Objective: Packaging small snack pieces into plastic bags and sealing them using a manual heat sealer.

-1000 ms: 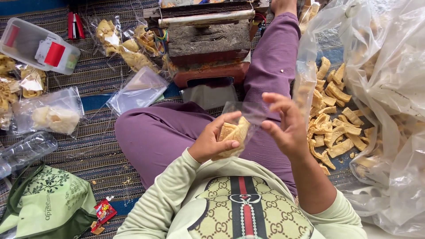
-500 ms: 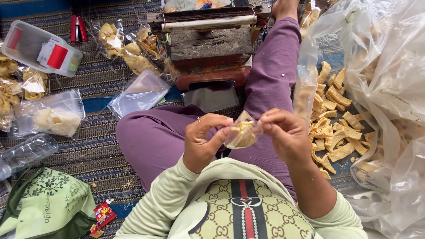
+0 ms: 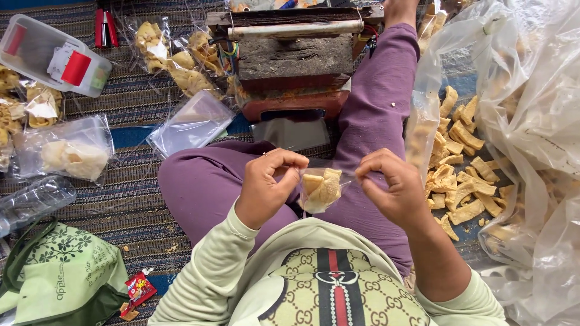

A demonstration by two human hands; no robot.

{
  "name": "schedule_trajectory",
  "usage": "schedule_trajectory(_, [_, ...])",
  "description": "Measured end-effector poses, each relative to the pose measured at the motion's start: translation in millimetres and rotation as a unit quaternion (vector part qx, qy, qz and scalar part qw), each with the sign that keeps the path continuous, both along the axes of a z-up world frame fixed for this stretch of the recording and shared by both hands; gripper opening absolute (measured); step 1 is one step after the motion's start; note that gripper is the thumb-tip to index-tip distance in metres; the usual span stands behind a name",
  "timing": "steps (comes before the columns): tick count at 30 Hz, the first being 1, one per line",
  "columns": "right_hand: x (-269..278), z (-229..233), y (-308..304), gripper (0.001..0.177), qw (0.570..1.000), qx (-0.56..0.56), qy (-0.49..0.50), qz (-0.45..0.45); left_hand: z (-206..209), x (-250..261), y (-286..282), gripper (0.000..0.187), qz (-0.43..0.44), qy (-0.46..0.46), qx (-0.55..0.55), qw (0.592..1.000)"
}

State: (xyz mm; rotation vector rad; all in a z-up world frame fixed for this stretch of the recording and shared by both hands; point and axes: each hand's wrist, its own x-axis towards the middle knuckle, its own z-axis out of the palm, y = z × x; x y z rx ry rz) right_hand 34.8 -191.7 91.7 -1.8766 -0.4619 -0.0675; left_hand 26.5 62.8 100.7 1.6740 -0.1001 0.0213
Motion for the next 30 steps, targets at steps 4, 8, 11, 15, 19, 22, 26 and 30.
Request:
schedule_trajectory(4, [3, 3, 13, 0.018, 1.0, -0.021, 0.012, -0.004, 2, 10, 5, 0.023, -0.006, -0.036, 0.048, 0.998])
schedule_trajectory(8, [31, -11, 19, 0.014, 0.985, -0.146, -0.085, -0.023, -8, 35, 17, 0.01, 0.005, -0.245, 0.285, 0.927])
schedule_trajectory(11, [71, -21, 28, 0.007, 0.996, -0.057, -0.063, -0.025, -13, 67, 20, 0.005, 0.009, -0.236, 0.255, 0.938])
schedule_trajectory(15, [123, -19, 69, 0.01, 0.918, 0.348, 0.179, -0.065, -47, 117, -2, 0.012, 0.072, -0.088, -0.059, 0.992])
schedule_trajectory(19, [173, -70, 92, 0.008, 0.871, 0.417, 0.202, -0.164, -72, 160, -20, 0.008, 0.176, -0.004, -0.231, 0.957])
schedule_trajectory(22, [193, -93, 100, 0.01, 0.857, 0.415, 0.194, -0.237, -96, 182, -22, 0.003, 0.238, 0.055, -0.363, 0.899])
schedule_trajectory(26, [209, -120, 98, 0.007, 0.847, 0.41, 0.192, -0.279, -109, 194, -19, 0.002, 0.29, 0.09, -0.386, 0.871])
schedule_trajectory(30, [203, -105, 101, 0.007, 0.847, 0.386, 0.214, -0.296, -101, 195, -22, 0.002, 0.306, 0.101, -0.39, 0.863])
